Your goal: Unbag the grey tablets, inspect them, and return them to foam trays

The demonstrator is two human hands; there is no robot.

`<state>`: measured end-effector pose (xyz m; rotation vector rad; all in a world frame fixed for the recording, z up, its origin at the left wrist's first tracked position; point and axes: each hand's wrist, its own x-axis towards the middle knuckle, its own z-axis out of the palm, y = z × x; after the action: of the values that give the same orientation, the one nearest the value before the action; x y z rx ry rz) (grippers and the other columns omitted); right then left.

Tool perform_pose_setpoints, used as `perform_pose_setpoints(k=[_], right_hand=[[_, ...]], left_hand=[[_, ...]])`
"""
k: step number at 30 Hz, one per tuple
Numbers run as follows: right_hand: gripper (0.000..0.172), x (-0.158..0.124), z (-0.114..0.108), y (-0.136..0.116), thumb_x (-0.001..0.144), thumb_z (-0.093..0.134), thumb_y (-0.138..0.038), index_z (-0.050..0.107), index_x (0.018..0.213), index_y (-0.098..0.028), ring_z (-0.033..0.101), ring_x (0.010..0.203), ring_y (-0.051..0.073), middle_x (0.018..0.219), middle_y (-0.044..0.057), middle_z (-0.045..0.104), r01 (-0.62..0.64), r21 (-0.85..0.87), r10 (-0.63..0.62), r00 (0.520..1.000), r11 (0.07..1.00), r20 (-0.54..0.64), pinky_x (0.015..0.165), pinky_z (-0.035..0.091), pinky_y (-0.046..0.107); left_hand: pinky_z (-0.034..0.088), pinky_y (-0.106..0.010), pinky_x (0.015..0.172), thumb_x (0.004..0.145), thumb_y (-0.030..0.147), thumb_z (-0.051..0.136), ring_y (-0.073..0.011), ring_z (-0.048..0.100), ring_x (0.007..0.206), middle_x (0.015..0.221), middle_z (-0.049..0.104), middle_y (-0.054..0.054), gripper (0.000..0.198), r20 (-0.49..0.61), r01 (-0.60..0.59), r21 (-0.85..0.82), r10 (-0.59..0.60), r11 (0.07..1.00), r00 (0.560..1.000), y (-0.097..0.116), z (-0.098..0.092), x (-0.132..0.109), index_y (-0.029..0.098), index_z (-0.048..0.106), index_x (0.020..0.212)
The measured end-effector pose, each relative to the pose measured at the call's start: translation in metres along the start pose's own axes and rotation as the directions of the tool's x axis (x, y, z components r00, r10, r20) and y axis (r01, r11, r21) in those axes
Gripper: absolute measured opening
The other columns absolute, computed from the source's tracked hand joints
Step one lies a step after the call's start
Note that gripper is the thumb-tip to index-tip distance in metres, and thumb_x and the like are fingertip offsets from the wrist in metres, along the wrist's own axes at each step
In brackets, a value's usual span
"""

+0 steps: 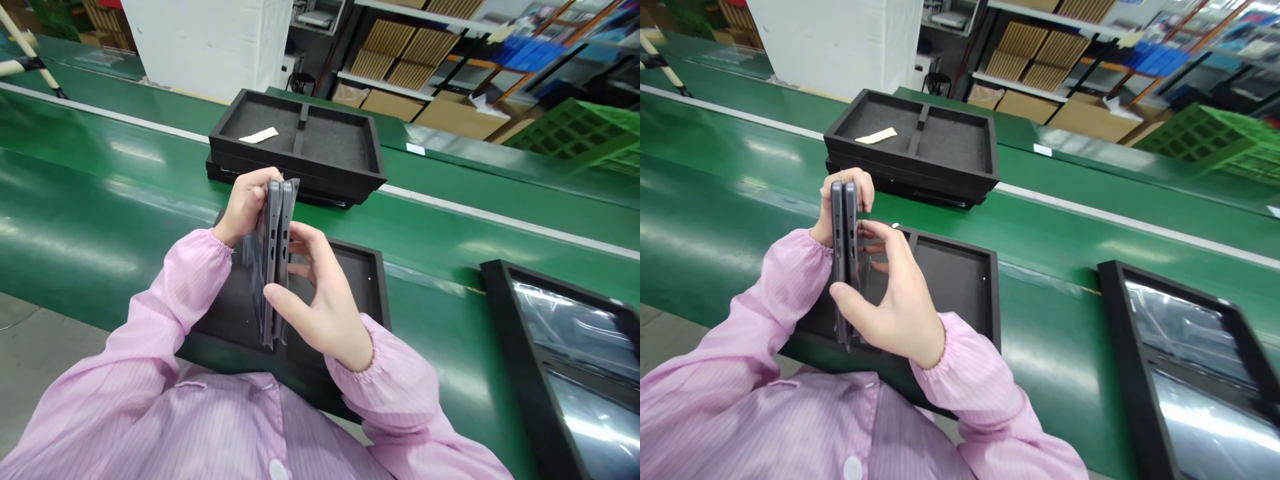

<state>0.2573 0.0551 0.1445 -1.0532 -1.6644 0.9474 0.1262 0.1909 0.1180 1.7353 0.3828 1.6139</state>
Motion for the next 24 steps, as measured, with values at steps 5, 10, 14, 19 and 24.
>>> perform_pose_setpoints(k=[5, 10, 14, 19, 24], right_hand=[[0.061, -0.001, 0.001, -0.004, 0.074, 0.070, -0.029, 0.045, 0.129, -0.023, 0.058, 0.116, 0.027, 0.130, 0.012, 0.055, -0.010, -0.053, 0.010, 1.000, 0.999, 0.000, 0.086, 0.058, 0.040], [0.063, -0.002, 0.002, -0.007, 0.073, 0.070, -0.026, 0.043, 0.129, -0.021, 0.056, 0.118, 0.025, 0.129, 0.012, 0.053, -0.016, -0.056, 0.016, 1.000, 0.998, 0.001, 0.086, 0.057, 0.035], [0.062, -0.001, 0.004, -0.006, 0.072, 0.069, -0.026, 0.043, 0.128, -0.021, 0.056, 0.117, 0.024, 0.128, 0.012, 0.053, -0.032, -0.042, 0.032, 0.999, 0.999, 0.001, 0.085, 0.057, 0.034], [0.064, -0.002, 0.006, -0.008, 0.070, 0.069, -0.024, 0.044, 0.129, -0.022, 0.056, 0.116, 0.024, 0.128, 0.010, 0.054, -0.030, -0.064, 0.029, 1.000, 0.998, -0.007, 0.086, 0.057, 0.034], [0.061, 0.001, 0.004, -0.009, 0.069, 0.062, -0.021, 0.046, 0.128, -0.022, 0.059, 0.112, 0.024, 0.125, 0.009, 0.058, -0.095, -0.084, 0.094, 0.995, 0.992, -0.021, 0.081, 0.057, 0.032]], left_hand=[[0.028, -0.026, 0.044, 0.081, 0.084, 0.036, -0.0095, 0.039, 0.045, 0.051, 0.045, 0.000, 0.073, 0.061, -0.061, 0.010, 0.061, 0.998, 0.996, 0.004, 0.000, -0.003, 0.017, 0.051, 0.059], [0.029, -0.026, 0.044, 0.079, 0.087, 0.038, -0.0102, 0.039, 0.045, 0.051, 0.046, 0.000, 0.074, 0.079, -0.037, 0.017, 0.036, 0.999, 0.996, 0.006, 0.001, -0.005, 0.017, 0.053, 0.059], [0.029, -0.026, 0.045, 0.077, 0.087, 0.040, -0.0103, 0.040, 0.047, 0.052, 0.047, -0.001, 0.074, 0.066, 0.003, -0.011, -0.002, 1.000, 0.998, 0.006, 0.001, -0.007, 0.017, 0.052, 0.059], [0.034, -0.029, 0.049, 0.063, 0.096, 0.043, -0.0122, 0.044, 0.048, 0.053, 0.051, -0.003, 0.081, 0.013, 0.145, 0.050, -0.145, 0.988, 0.989, 0.013, 0.000, -0.008, 0.017, 0.056, 0.055], [0.049, -0.039, 0.077, 0.055, 0.099, 0.039, -0.0241, 0.060, 0.075, 0.072, 0.064, -0.009, 0.085, -0.242, 0.315, 0.099, -0.285, 0.944, 0.928, -0.013, 0.000, -0.017, 0.019, 0.063, 0.065]])
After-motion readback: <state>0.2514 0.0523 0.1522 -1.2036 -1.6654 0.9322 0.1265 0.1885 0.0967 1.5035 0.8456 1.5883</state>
